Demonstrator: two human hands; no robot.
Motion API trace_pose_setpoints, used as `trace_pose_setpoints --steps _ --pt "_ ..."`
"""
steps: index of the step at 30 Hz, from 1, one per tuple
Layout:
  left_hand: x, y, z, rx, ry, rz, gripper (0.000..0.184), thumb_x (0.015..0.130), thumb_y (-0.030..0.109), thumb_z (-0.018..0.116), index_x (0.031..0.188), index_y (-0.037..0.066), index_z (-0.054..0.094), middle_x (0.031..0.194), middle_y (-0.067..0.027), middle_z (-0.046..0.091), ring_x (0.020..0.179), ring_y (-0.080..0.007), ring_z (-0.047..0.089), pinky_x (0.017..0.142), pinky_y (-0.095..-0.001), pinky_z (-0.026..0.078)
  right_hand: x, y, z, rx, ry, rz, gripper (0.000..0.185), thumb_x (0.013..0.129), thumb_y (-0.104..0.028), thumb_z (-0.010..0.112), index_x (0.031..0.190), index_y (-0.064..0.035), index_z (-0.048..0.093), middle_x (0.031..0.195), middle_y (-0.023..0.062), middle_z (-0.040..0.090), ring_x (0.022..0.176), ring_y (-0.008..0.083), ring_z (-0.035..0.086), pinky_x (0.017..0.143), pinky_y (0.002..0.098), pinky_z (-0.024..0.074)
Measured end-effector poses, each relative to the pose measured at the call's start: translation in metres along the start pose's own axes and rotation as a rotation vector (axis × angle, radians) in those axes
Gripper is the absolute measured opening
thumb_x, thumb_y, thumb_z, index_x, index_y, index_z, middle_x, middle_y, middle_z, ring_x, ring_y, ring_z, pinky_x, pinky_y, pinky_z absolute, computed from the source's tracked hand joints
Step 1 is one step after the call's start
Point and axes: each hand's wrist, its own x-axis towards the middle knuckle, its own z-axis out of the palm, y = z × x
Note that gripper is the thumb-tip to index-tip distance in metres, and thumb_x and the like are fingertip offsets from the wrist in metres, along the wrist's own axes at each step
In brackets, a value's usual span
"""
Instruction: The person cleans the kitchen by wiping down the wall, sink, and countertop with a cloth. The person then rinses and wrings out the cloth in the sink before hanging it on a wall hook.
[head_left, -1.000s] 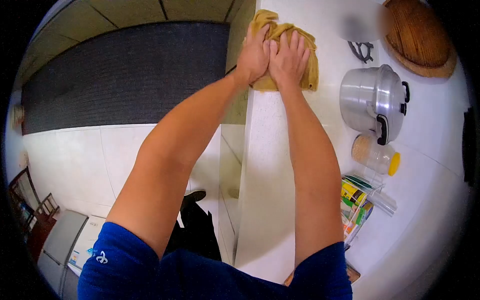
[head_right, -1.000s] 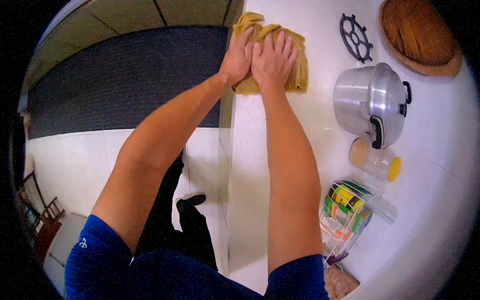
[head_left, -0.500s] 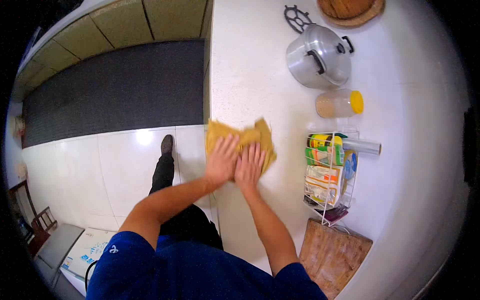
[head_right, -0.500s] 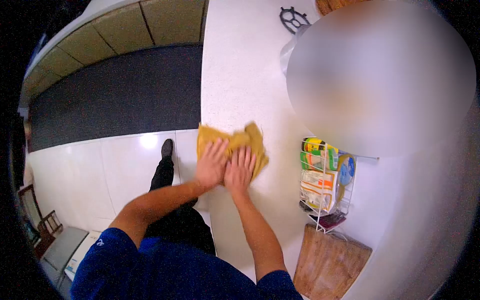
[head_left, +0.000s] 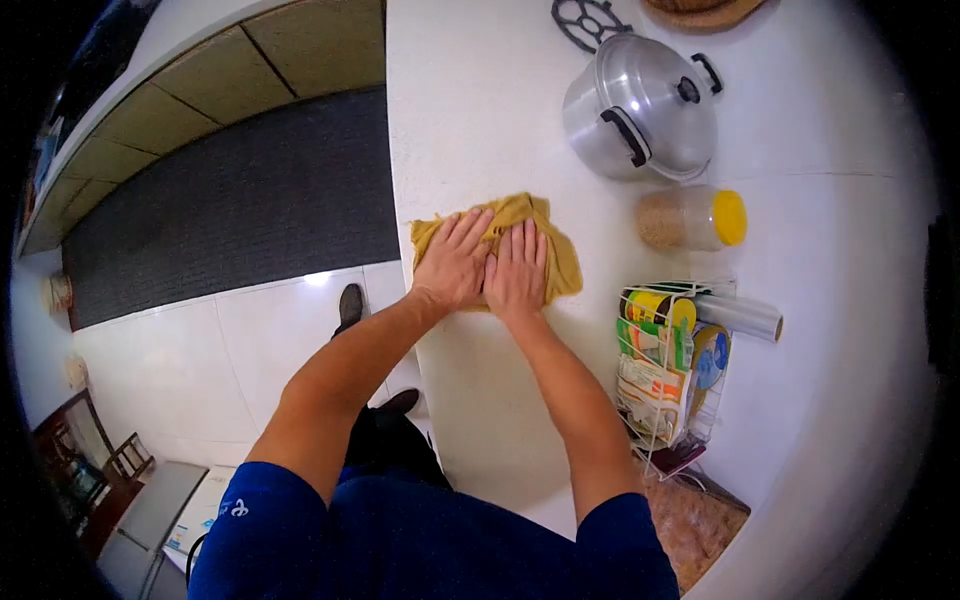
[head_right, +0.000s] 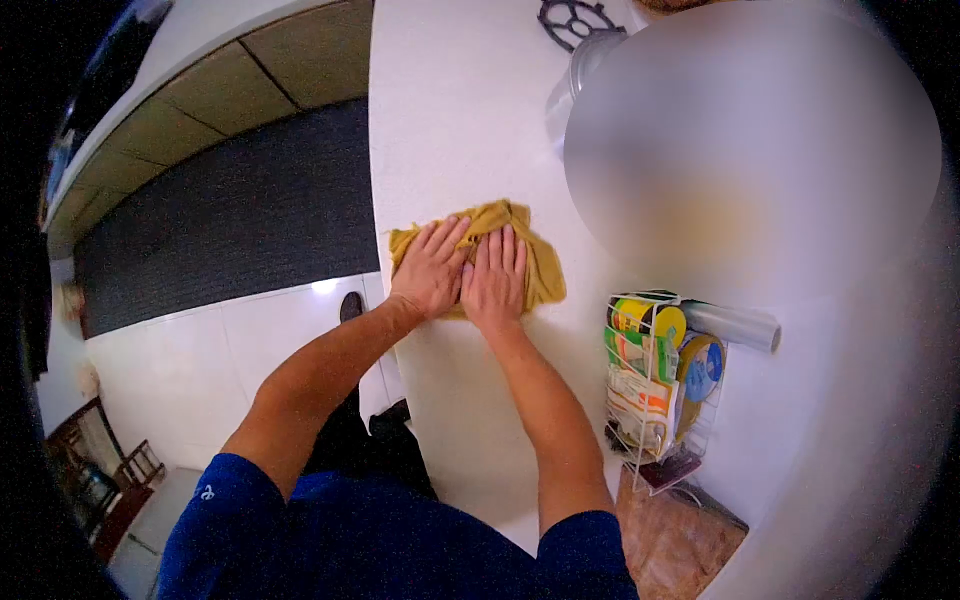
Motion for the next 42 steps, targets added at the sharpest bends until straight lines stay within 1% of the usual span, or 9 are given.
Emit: trace_pose_setpoints --steps 4,14,20,26,30,35,37,39,42 --pt "0.038 -0.017 0.007 -0.043 0.103 -0.079 0.045 0.099 0.027 0.045 0.133 0.002 0.059 0.161 -0.0178 0.033 0.151 -0.0325 0.027 0.123 -0.0493 0.019 0.056 0.019 -0.004 -0.066 -0.095 -0.109 0.059 0.099 -0.031 0.049 0.145 0.0058 0.046 0.156 0.0191 0.038 0.151 0.0332 0.025 0.125 0.0493 0.0125" --pt "0.165 -0.083 0.001 0.120 0.258 -0.089 0.047 0.099 0.028 0.044 0.138 0.003 0.056 0.158 -0.0157 0.038 0.148 -0.0319 0.031 0.121 -0.0496 0.024 0.197 0.063 0.017 -0.017 0.228 -0.126 0.058 0.097 -0.031 0.052 0.144 0.0019 0.049 0.153 0.0158 0.044 0.147 0.0299 0.033 0.123 0.0474 0.0200" --pt "0.153 -0.076 0.012 0.188 0.328 -0.155 0.048 0.103 0.033 0.039 0.143 0.008 0.052 0.160 -0.0134 0.037 0.149 -0.0328 0.029 0.122 -0.0490 0.020 0.190 0.059 0.027 -0.014 0.293 -0.066 0.056 0.097 -0.033 0.052 0.145 -0.0036 0.050 0.157 0.0124 0.041 0.147 0.0294 0.033 0.123 0.0485 0.0192" --pt "0.025 0.002 0.033 0.161 0.354 -0.198 0.045 0.104 0.037 0.039 0.136 0.011 0.058 0.160 -0.0131 0.036 0.150 -0.0330 0.028 0.122 -0.0512 0.018 0.036 0.015 0.022 0.069 0.283 0.017 0.054 0.099 -0.035 0.049 0.145 -0.0082 0.051 0.157 0.0133 0.040 0.147 0.0341 0.032 0.122 0.0551 0.0161" --pt "-0.082 0.110 0.036 0.200 0.078 -0.173 0.046 0.101 0.035 0.043 0.138 0.011 0.057 0.163 -0.0148 0.030 0.150 -0.0386 0.024 0.123 -0.0538 0.015 -0.118 0.015 0.002 0.094 0.225 0.036 0.051 0.098 -0.033 0.049 0.141 -0.0058 0.055 0.157 0.0157 0.039 0.148 0.0355 0.029 0.122 0.0558 0.0150" --pt "-0.197 0.219 0.063 0.086 -0.069 0.016 0.052 0.100 0.036 0.046 0.142 0.007 0.054 0.165 -0.0152 0.026 0.152 -0.0390 0.020 0.124 -0.0547 0.013 -0.307 0.019 -0.013 0.125 0.056 0.120 0.057 0.094 -0.031 0.055 0.140 0.0027 0.053 0.157 0.0193 0.037 0.149 0.0370 0.026 0.122 0.0571 0.0139" --pt "-0.224 0.232 0.058 0.069 -0.091 0.054 0.053 0.100 0.037 0.046 0.143 0.006 0.053 0.164 -0.0151 0.027 0.152 -0.0396 0.019 0.124 -0.0551 0.013 -0.352 0.009 -0.024 0.127 -0.040 0.146 0.062 0.092 -0.031 0.057 0.142 0.0053 0.049 0.156 0.0224 0.037 0.149 0.0393 0.026 0.122 0.0583 0.0139" --pt "-0.226 0.224 0.045 0.080 -0.249 0.242 0.053 0.101 0.037 0.044 0.143 0.006 0.052 0.164 -0.0155 0.028 0.152 -0.0364 0.021 0.125 -0.0521 0.013 -0.364 0.001 -0.033 0.117 -0.049 0.141 0.063 0.093 -0.031 0.057 0.142 0.0072 0.047 0.155 0.0250 0.037 0.149 0.0408 0.026 0.122 0.0586 0.0140" --pt "-0.190 0.183 0.053 -0.015 -0.222 0.409 0.054 0.102 0.037 0.042 0.143 0.004 0.052 0.164 -0.0149 0.029 0.153 -0.0317 0.022 0.126 -0.0473 0.013 -0.327 0.005 -0.025 0.134 -0.031 0.125 0.069 0.093 -0.032 0.056 0.142 0.0143 0.042 0.152 0.0318 0.037 0.148 0.0446 0.026 0.122 0.0595 0.0134"
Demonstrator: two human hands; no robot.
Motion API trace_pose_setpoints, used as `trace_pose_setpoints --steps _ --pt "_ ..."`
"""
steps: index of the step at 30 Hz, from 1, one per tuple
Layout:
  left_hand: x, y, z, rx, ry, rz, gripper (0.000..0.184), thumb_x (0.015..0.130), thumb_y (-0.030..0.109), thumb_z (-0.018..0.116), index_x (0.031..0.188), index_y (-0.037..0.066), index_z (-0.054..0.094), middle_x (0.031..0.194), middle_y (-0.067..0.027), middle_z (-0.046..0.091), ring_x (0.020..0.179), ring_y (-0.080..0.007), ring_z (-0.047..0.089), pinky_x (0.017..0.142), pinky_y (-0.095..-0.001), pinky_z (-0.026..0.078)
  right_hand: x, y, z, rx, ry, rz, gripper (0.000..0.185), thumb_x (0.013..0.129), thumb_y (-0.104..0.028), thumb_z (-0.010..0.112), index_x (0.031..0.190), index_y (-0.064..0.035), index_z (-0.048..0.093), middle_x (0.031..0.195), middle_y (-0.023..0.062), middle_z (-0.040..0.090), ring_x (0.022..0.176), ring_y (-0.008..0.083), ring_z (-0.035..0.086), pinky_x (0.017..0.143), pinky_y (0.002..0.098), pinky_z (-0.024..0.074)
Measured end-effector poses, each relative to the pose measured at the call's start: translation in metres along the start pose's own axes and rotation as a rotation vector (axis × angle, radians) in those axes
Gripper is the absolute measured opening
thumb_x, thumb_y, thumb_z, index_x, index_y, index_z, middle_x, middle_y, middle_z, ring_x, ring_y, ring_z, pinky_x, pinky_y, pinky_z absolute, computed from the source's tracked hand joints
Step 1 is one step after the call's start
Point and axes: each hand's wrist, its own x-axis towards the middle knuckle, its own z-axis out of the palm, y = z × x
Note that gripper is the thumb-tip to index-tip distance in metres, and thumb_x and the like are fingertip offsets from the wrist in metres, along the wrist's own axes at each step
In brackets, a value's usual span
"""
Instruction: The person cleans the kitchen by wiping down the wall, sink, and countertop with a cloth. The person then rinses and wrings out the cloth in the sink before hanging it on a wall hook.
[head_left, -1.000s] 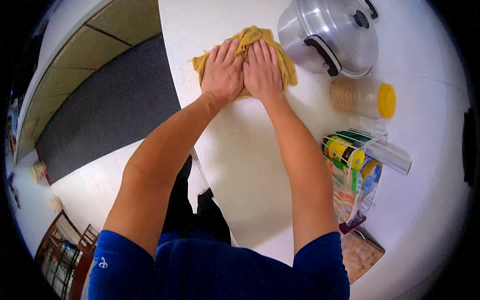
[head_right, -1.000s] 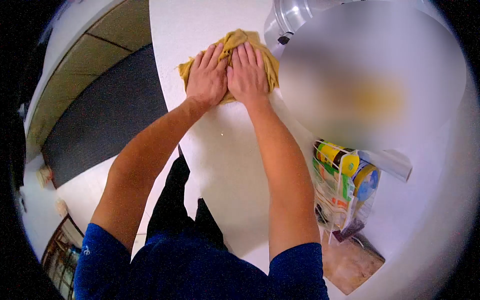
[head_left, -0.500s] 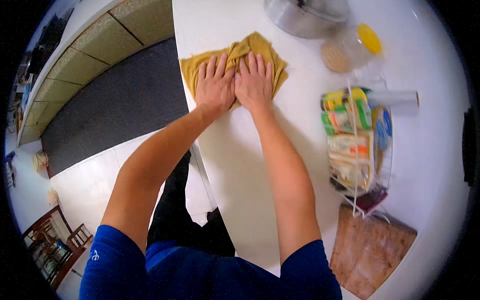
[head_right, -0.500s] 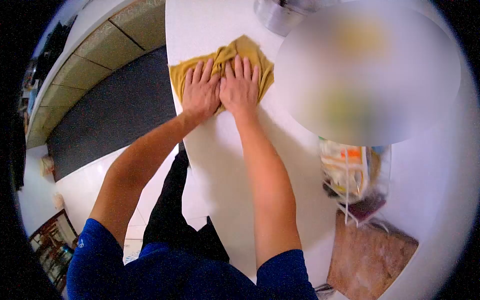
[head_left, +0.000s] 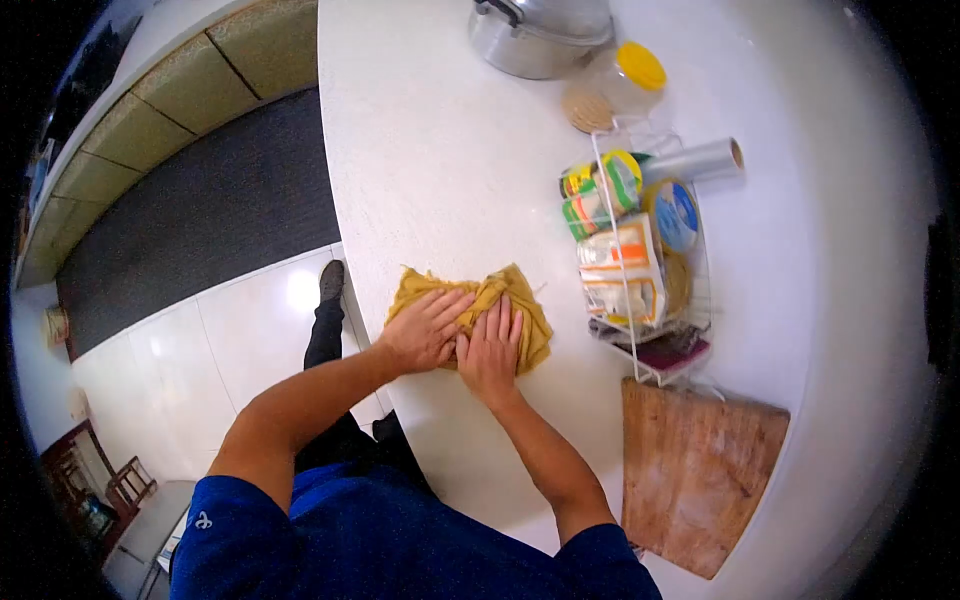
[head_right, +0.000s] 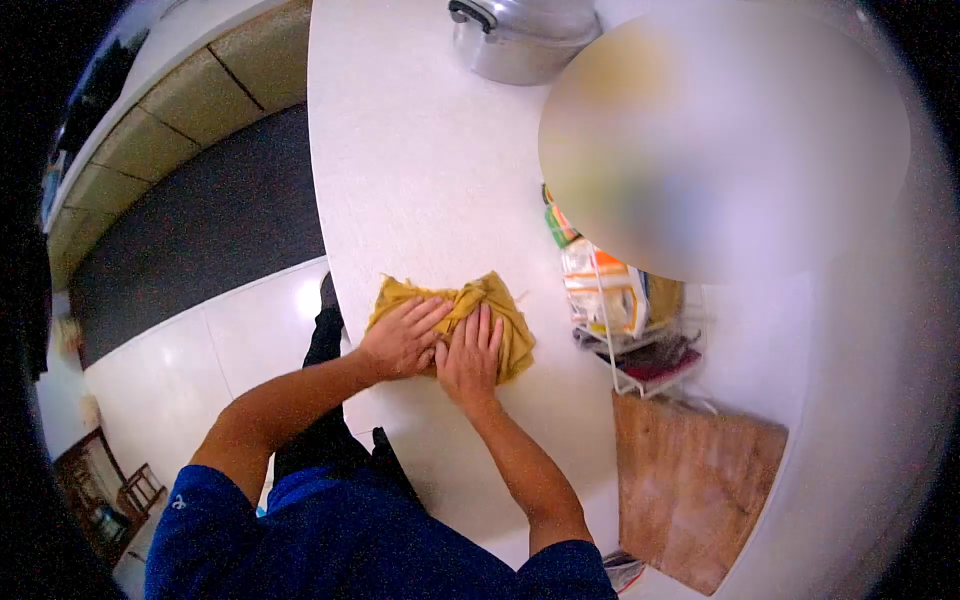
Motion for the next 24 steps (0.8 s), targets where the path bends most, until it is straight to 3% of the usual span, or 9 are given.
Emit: trace_pose_setpoints --steps 3,5,8,12,15,20,23,24 --pt "0.042 -0.053 -0.020 0.066 0.042 -0.066 0.057 0.103 0.038 0.038 0.146 0.003 0.048 0.164 -0.0131 0.028 0.154 -0.0282 0.021 0.127 -0.0440 0.013 0.084 0.001 -0.005 -0.066 0.021 0.011 0.070 0.095 -0.033 0.054 0.140 0.0191 0.040 0.152 0.0323 0.036 0.148 0.0445 0.025 0.122 0.0594 0.0114" --pt "0.072 -0.091 -0.042 0.071 0.049 -0.124 0.057 0.103 0.038 0.036 0.147 0.003 0.048 0.164 -0.0130 0.028 0.154 -0.0285 0.021 0.127 -0.0443 0.013 0.138 0.013 0.002 -0.107 0.019 -0.003 0.068 0.095 -0.033 0.053 0.140 0.0171 0.043 0.153 0.0323 0.036 0.148 0.0427 0.026 0.123 0.0571 0.0108" --pt "0.137 -0.163 -0.059 0.159 0.177 -0.250 0.055 0.102 0.037 0.038 0.145 0.003 0.050 0.163 -0.0142 0.031 0.153 -0.0292 0.023 0.127 -0.0447 0.014 0.257 0.028 -0.007 -0.092 0.090 0.009 0.065 0.097 -0.032 0.051 0.145 0.0117 0.042 0.156 0.0248 0.037 0.149 0.0364 0.027 0.124 0.0515 0.0117" --pt "0.187 -0.239 -0.084 0.174 0.255 -0.198 0.055 0.100 0.036 0.040 0.143 0.003 0.051 0.161 -0.0148 0.035 0.151 -0.0296 0.028 0.126 -0.0453 0.018 0.342 0.049 0.001 -0.091 0.205 -0.074 0.069 0.094 -0.033 0.054 0.146 0.0113 0.040 0.156 0.0249 0.037 0.149 0.0359 0.026 0.124 0.0509 0.0132" --pt "0.197 -0.256 -0.089 0.109 0.338 -0.098 0.052 0.099 0.032 0.040 0.137 -0.001 0.053 0.158 -0.0179 0.037 0.149 -0.0310 0.031 0.125 -0.0453 0.022 0.356 0.057 0.000 -0.109 0.169 -0.096 0.071 0.094 -0.034 0.055 0.146 0.0114 0.040 0.155 0.0250 0.038 0.149 0.0357 0.028 0.124 0.0505 0.0142" --pt "0.209 -0.271 -0.079 0.173 0.367 -0.037 0.051 0.100 0.032 0.038 0.139 0.001 0.051 0.159 -0.0163 0.036 0.150 -0.0320 0.029 0.126 -0.0459 0.018 0.376 0.063 0.010 -0.164 0.278 -0.087 0.068 0.096 -0.035 0.053 0.144 0.0114 0.042 0.155 0.0251 0.039 0.146 0.0364 0.032 0.123 0.0492 0.0160" --pt "0.183 -0.232 -0.072 0.373 0.371 -0.278 0.050 0.102 0.035 0.037 0.140 0.006 0.052 0.164 -0.0127 0.028 0.151 -0.0322 0.024 0.125 -0.0483 0.016 0.346 0.048 0.019 -0.100 0.392 -0.037 0.063 0.097 -0.035 0.051 0.145 0.0049 0.045 0.156 0.0208 0.039 0.147 0.0364 0.032 0.123 0.0527 0.0156" --pt "0.165 -0.217 -0.067 0.395 0.276 -0.282 0.052 0.103 0.037 0.035 0.143 0.007 0.049 0.165 -0.0126 0.026 0.151 -0.0327 0.023 0.124 -0.0488 0.016 0.324 0.039 0.025 -0.055 0.410 0.021 0.061 0.098 -0.035 0.051 0.145 0.0026 0.047 0.157 0.0192 0.039 0.147 0.0365 0.032 0.122 0.0542 0.0155"
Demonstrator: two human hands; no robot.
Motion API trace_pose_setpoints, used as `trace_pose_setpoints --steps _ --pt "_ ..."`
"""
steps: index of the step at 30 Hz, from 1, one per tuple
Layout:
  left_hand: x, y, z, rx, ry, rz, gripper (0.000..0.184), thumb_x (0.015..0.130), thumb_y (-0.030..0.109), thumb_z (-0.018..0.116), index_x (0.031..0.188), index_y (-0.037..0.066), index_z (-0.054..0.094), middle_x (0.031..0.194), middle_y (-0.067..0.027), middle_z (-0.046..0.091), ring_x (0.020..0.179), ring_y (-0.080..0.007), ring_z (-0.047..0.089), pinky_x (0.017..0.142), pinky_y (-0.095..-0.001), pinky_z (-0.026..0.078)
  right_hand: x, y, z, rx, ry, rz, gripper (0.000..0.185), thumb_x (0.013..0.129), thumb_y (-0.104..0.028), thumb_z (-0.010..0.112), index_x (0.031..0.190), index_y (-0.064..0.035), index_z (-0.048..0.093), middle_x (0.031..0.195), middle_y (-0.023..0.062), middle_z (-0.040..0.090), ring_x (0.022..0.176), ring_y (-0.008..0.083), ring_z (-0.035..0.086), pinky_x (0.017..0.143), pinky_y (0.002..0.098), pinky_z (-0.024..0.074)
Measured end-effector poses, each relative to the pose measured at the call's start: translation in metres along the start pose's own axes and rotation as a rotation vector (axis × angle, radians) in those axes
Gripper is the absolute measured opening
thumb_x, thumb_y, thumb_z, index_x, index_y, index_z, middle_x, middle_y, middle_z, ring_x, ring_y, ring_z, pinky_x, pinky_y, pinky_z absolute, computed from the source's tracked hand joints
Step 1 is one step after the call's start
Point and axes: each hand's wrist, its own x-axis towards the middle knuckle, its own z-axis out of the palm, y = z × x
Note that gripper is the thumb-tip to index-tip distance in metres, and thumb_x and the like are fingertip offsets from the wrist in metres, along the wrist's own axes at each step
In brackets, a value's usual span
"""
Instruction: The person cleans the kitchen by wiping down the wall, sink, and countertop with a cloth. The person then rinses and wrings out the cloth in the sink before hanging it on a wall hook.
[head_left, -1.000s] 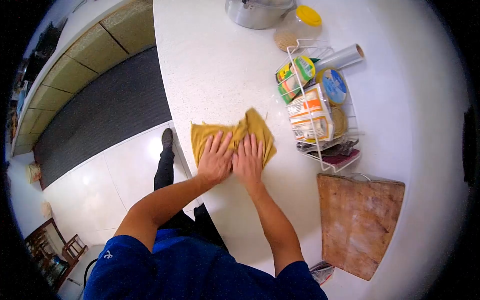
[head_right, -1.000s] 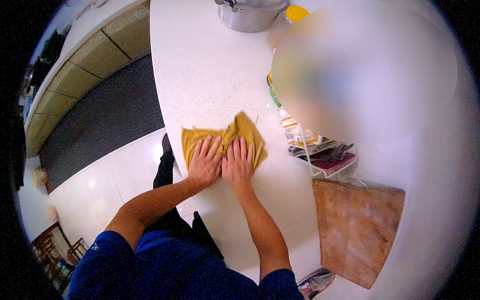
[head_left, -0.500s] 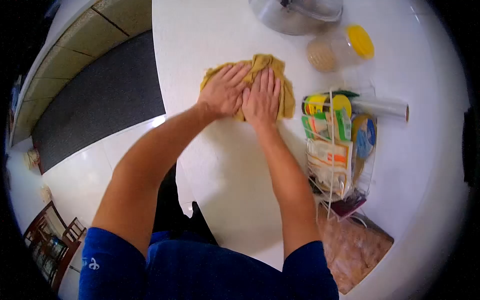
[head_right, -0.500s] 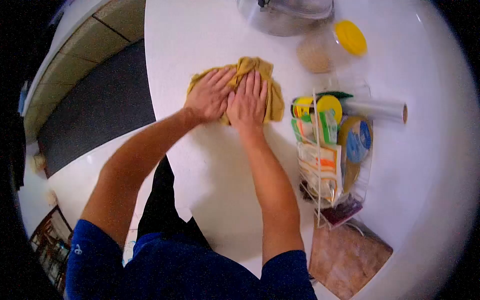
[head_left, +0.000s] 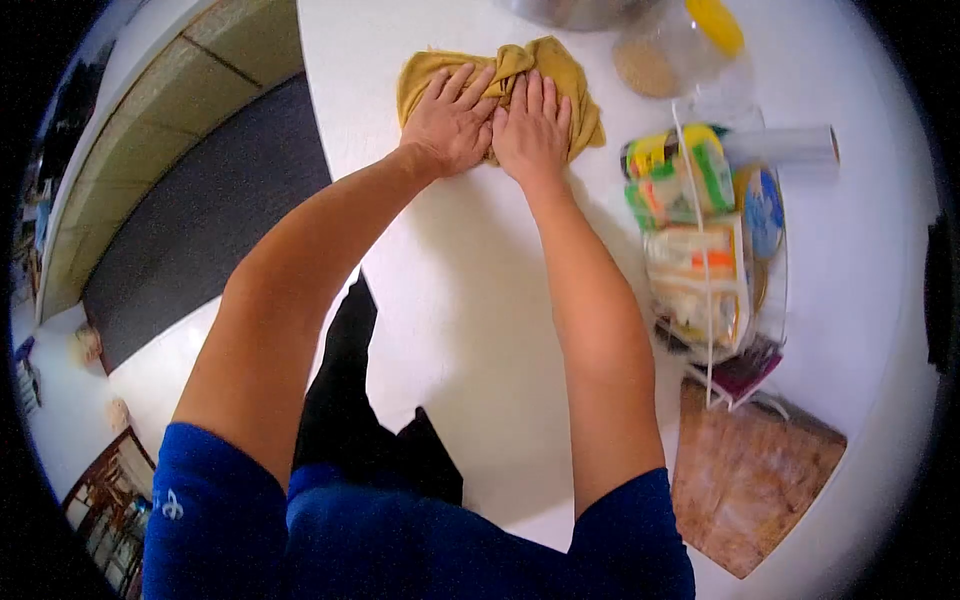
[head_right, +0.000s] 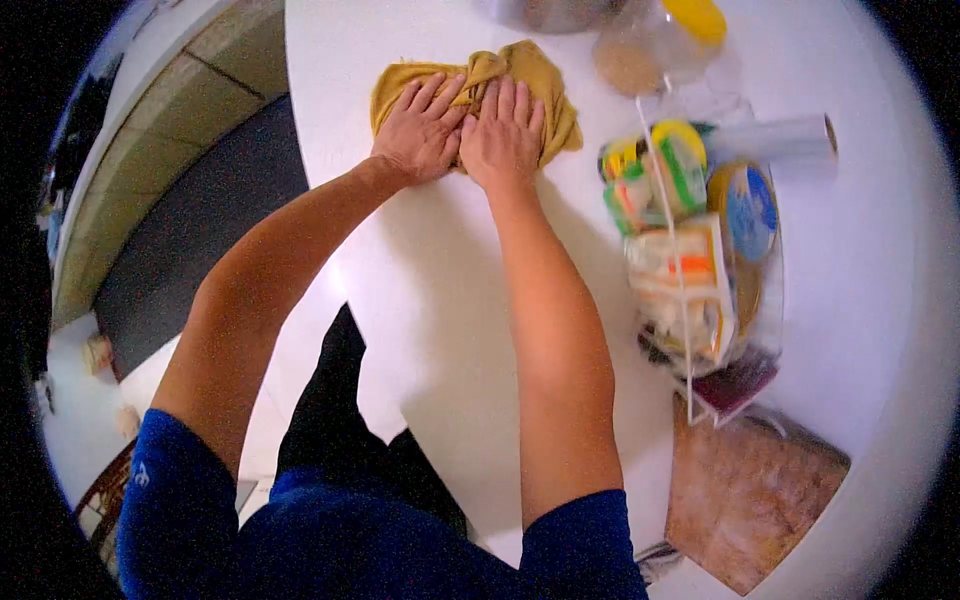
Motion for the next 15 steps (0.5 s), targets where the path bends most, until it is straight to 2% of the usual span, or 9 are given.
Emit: trace_pose_setpoints --steps 4,5,6,8,9,10,12,14,15 --pt "-0.104 0.077 -0.035 -0.028 -0.160 0.012 0.056 0.101 0.041 0.037 0.141 0.006 0.052 0.165 -0.0150 0.026 0.153 -0.0357 0.019 0.125 -0.0519 0.011 -0.120 -0.014 -0.059 -0.018 -0.115 -0.039 0.058 0.096 -0.034 0.053 0.143 -0.0001 0.051 0.160 0.0175 0.034 0.148 0.0370 0.028 0.122 0.0564 0.0155" --pt "-0.133 0.100 -0.034 -0.156 -0.093 0.020 0.054 0.099 0.039 0.039 0.137 0.004 0.054 0.164 -0.0175 0.027 0.153 -0.0371 0.018 0.125 -0.0528 0.010 -0.150 -0.018 -0.077 -0.008 -0.165 -0.033 0.057 0.095 -0.034 0.054 0.142 -0.0003 0.052 0.160 0.0175 0.033 0.149 0.0372 0.028 0.122 0.0568 0.0153" --pt "-0.163 0.126 -0.052 -0.203 -0.165 0.010 0.056 0.098 0.038 0.041 0.139 0.002 0.052 0.163 -0.0206 0.026 0.153 -0.0388 0.018 0.125 -0.0532 0.009 -0.184 -0.022 -0.095 0.003 -0.209 -0.026 0.057 0.095 -0.033 0.054 0.141 -0.0005 0.053 0.160 0.0176 0.033 0.149 0.0373 0.027 0.122 0.0572 0.0152" --pt "-0.213 0.162 -0.062 -0.302 -0.119 0.045 0.055 0.095 0.036 0.047 0.135 -0.002 0.053 0.162 -0.0228 0.026 0.152 -0.0403 0.019 0.125 -0.0531 0.010 -0.244 -0.028 -0.125 0.038 -0.254 -0.004 0.055 0.094 -0.031 0.056 0.139 0.0005 0.054 0.160 0.0191 0.034 0.149 0.0380 0.026 0.121 0.0582 0.0146" --pt "-0.230 0.172 -0.078 -0.355 -0.194 0.057 0.052 0.094 0.032 0.052 0.133 -0.002 0.054 0.162 -0.0228 0.027 0.152 -0.0405 0.019 0.125 -0.0524 0.011 -0.270 -0.029 -0.137 0.073 -0.271 0.006 0.055 0.094 -0.030 0.057 0.139 0.0011 0.053 0.160 0.0201 0.033 0.150 0.0389 0.025 0.121 0.0593 0.0141" --pt "-0.244 0.177 -0.087 -0.347 -0.230 0.065 0.052 0.095 0.035 0.050 0.132 0.000 0.060 0.161 -0.0210 0.031 0.150 -0.0377 0.025 0.125 -0.0495 0.014 -0.292 -0.032 -0.146 0.114 -0.300 0.013 0.054 0.094 -0.028 0.057 0.139 0.0018 0.053 0.160 0.0212 0.031 0.150 0.0397 0.024 0.121 0.0603 0.0137" --pt "-0.252 0.174 -0.094 -0.446 -0.336 0.054 0.049 0.095 0.035 0.052 0.132 0.003 0.060 0.161 -0.0175 0.032 0.151 -0.0347 0.025 0.124 -0.0484 0.016 -0.315 -0.037 -0.154 0.182 -0.328 0.080 0.054 0.095 -0.027 0.056 0.139 0.0028 0.052 0.161 0.0220 0.029 0.150 0.0407 0.022 0.121 0.0612 0.0119" --pt "-0.248 0.163 -0.086 -0.432 -0.294 0.011 0.048 0.095 0.034 0.053 0.133 0.005 0.060 0.162 -0.0151 0.031 0.151 -0.0334 0.024 0.125 -0.0486 0.015 -0.304 -0.050 -0.156 0.253 -0.363 0.150 0.053 0.095 -0.026 0.056 0.140 0.0037 0.050 0.162 0.0229 0.027 0.151 0.0416 0.020 0.120 0.0622 0.0101" --pt "-0.243 0.157 -0.076 -0.413 -0.252 -0.026 0.047 0.095 0.033 0.055 0.134 0.008 0.059 0.163 -0.0127 0.031 0.151 -0.0321 0.024 0.125 -0.0488 0.014 -0.290 -0.052 -0.146 0.144 -0.360 0.195 0.053 0.096 -0.025 0.054 0.139 0.0045 0.050 0.162 0.0230 0.025 0.151 0.0420 0.018 0.120 0.0625 0.0083"
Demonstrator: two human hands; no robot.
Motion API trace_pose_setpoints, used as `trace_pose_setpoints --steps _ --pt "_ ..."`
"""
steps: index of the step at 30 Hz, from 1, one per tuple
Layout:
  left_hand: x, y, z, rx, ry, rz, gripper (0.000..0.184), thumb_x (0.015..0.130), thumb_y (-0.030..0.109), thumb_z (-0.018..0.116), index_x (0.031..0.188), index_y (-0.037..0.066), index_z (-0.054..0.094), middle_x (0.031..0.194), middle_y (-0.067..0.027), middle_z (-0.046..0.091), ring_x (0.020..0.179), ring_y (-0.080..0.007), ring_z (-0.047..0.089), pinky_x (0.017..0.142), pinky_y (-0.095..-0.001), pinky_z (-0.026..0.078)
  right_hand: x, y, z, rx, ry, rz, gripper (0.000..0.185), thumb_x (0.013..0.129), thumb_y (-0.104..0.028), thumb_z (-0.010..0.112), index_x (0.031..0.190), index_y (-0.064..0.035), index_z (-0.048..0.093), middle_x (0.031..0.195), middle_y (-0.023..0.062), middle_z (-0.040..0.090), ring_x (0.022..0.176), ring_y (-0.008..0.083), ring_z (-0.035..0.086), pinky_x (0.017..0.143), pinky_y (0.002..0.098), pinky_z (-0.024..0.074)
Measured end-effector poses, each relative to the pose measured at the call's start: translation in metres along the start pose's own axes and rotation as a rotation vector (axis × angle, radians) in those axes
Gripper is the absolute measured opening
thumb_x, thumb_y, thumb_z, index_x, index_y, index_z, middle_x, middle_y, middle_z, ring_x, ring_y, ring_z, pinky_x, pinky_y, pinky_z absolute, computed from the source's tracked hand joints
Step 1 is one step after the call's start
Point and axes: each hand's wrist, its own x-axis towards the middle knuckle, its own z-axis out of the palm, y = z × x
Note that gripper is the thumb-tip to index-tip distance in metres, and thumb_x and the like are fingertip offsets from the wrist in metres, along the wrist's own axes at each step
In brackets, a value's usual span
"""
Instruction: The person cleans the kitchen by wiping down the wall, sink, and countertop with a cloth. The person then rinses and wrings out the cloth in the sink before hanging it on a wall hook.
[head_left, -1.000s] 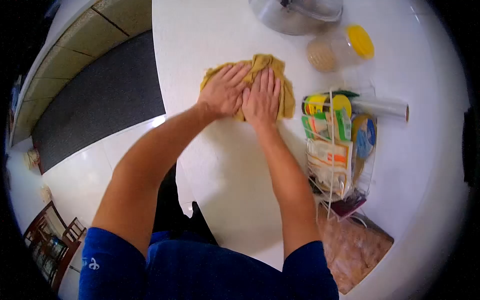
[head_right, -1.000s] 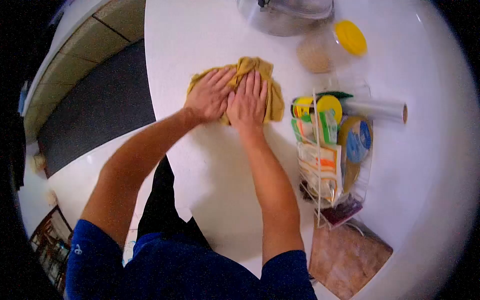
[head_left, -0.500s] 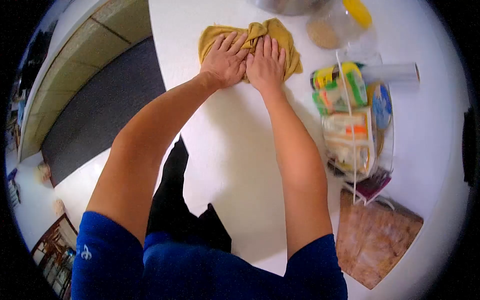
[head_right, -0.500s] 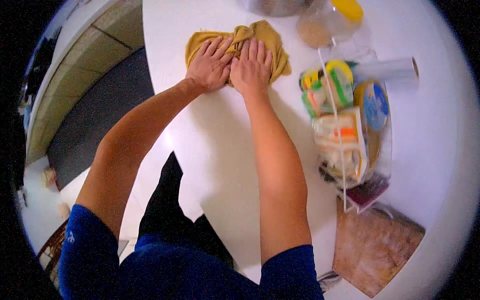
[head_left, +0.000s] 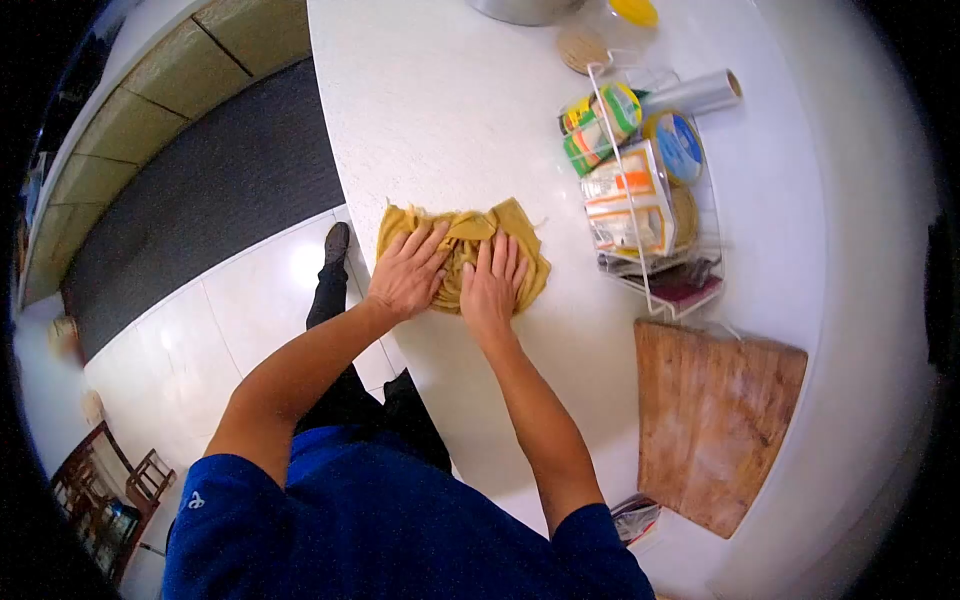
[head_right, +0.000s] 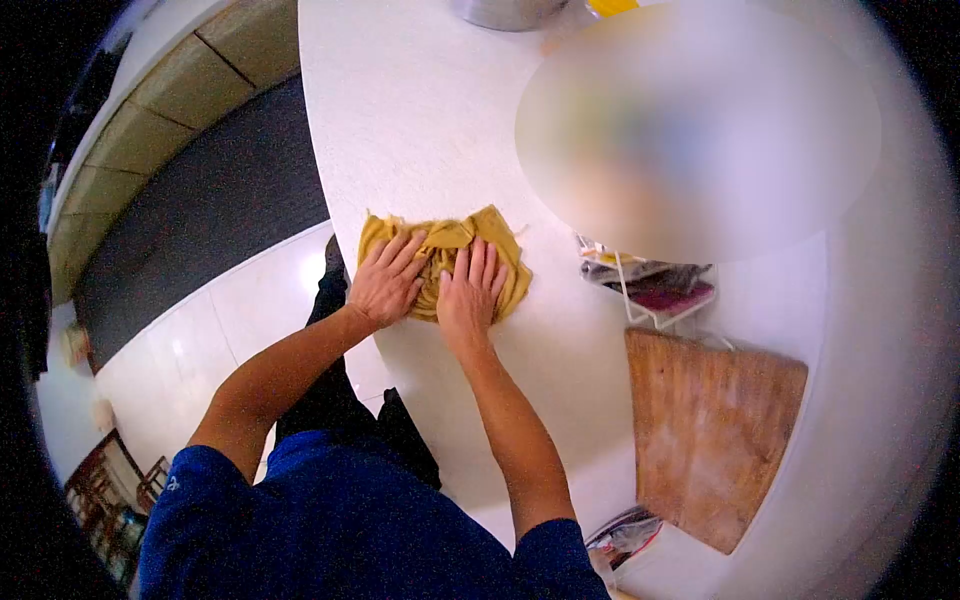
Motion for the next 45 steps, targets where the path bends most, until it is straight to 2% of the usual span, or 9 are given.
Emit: trace_pose_setpoints --steps 4,12,14,19,25,29,37,41,45 --pt "0.052 -0.028 -0.021 0.199 -0.023 0.034 0.053 0.101 0.040 0.039 0.145 0.014 0.052 0.164 -0.0106 0.028 0.154 -0.0283 0.019 0.126 -0.0488 0.010 0.091 -0.020 0.007 -0.186 0.008 0.068 0.051 0.096 -0.025 0.050 0.137 0.0060 0.050 0.163 0.0250 0.023 0.153 0.0435 0.013 0.120 0.0633 0.0042" --pt "0.221 -0.146 -0.071 0.206 0.173 -0.035 0.054 0.102 0.037 0.040 0.150 0.013 0.045 0.165 -0.0115 0.027 0.154 -0.0266 0.020 0.126 -0.0505 0.013 0.314 -0.032 0.006 -0.195 0.100 0.023 0.054 0.096 -0.028 0.049 0.141 0.0036 0.049 0.161 0.0233 0.029 0.152 0.0414 0.019 0.121 0.0619 0.0083" --pt "0.246 -0.159 -0.076 0.185 0.149 -0.022 0.054 0.102 0.037 0.040 0.150 0.012 0.045 0.165 -0.0109 0.026 0.154 -0.0264 0.020 0.126 -0.0507 0.013 0.338 -0.023 0.018 -0.199 0.231 -0.005 0.056 0.096 -0.028 0.048 0.143 0.0027 0.047 0.160 0.0217 0.031 0.151 0.0397 0.022 0.121 0.0607 0.0090" --pt "0.281 -0.178 -0.071 0.243 0.144 0.059 0.054 0.103 0.038 0.039 0.151 0.013 0.043 0.165 -0.0089 0.027 0.154 -0.0253 0.019 0.126 -0.0497 0.013 0.388 -0.003 0.024 -0.249 0.250 -0.085 0.058 0.095 -0.028 0.048 0.146 0.0008 0.046 0.160 0.0197 0.033 0.150 0.0390 0.024 0.121 0.0595 0.0105" --pt "0.240 -0.147 -0.047 0.408 0.303 -0.083 0.052 0.104 0.037 0.034 0.150 0.013 0.044 0.162 -0.0114 0.034 0.152 -0.0292 0.026 0.125 -0.0487 0.016 0.336 -0.004 0.029 -0.176 0.284 -0.074 0.059 0.096 -0.028 0.047 0.150 -0.0046 0.043 0.161 0.0164 0.035 0.149 0.0368 0.028 0.121 0.0587 0.0138" --pt "0.141 -0.084 -0.025 0.355 0.217 -0.060 0.053 0.103 0.038 0.035 0.149 0.012 0.046 0.161 -0.0164 0.034 0.152 -0.0312 0.023 0.125 -0.0497 0.013 0.215 -0.003 0.029 -0.217 0.278 -0.125 0.060 0.098 -0.028 0.045 0.152 -0.0041 0.040 0.162 0.0163 0.032 0.150 0.0359 0.026 0.123 0.0566 0.0119" --pt "-0.049 0.033 0.012 0.027 -0.060 0.029 0.057 0.094 0.033 0.050 0.143 0.004 0.051 0.160 -0.0169 0.034 0.153 -0.0320 0.022 0.126 -0.0485 0.011 -0.032 -0.002 0.009 -0.103 -0.030 -0.171 0.066 0.093 -0.024 0.051 0.151 0.0036 0.039 0.163 0.0207 0.029 0.151 0.0393 0.023 0.123 0.0551 0.0118" --pt "-0.039 -0.009 0.007 -0.008 -0.086 0.190 0.054 0.096 0.034 0.051 0.142 0.005 0.052 0.160 -0.0156 0.035 0.153 -0.0276 0.022 0.127 -0.0468 0.011 -0.003 -0.015 0.007 -0.206 -0.099 -0.184 0.066 0.091 -0.025 0.051 0.150 0.0023 0.041 0.163 0.0212 0.027 0.151 0.0409 0.021 0.122 0.0582 0.0108" --pt "0.030 -0.078 -0.025 0.079 -0.009 0.123 0.051 0.101 0.035 0.047 0.143 0.007 0.052 0.160 -0.0141 0.035 0.153 -0.0265 0.023 0.127 -0.0456 0.010 0.102 -0.030 0.012 -0.306 -0.087 -0.242 0.064 0.091 -0.028 0.052 0.150 -0.0038 0.045 0.165 0.0187 0.024 0.152 0.0415 0.018 0.122 0.0606 0.0092"
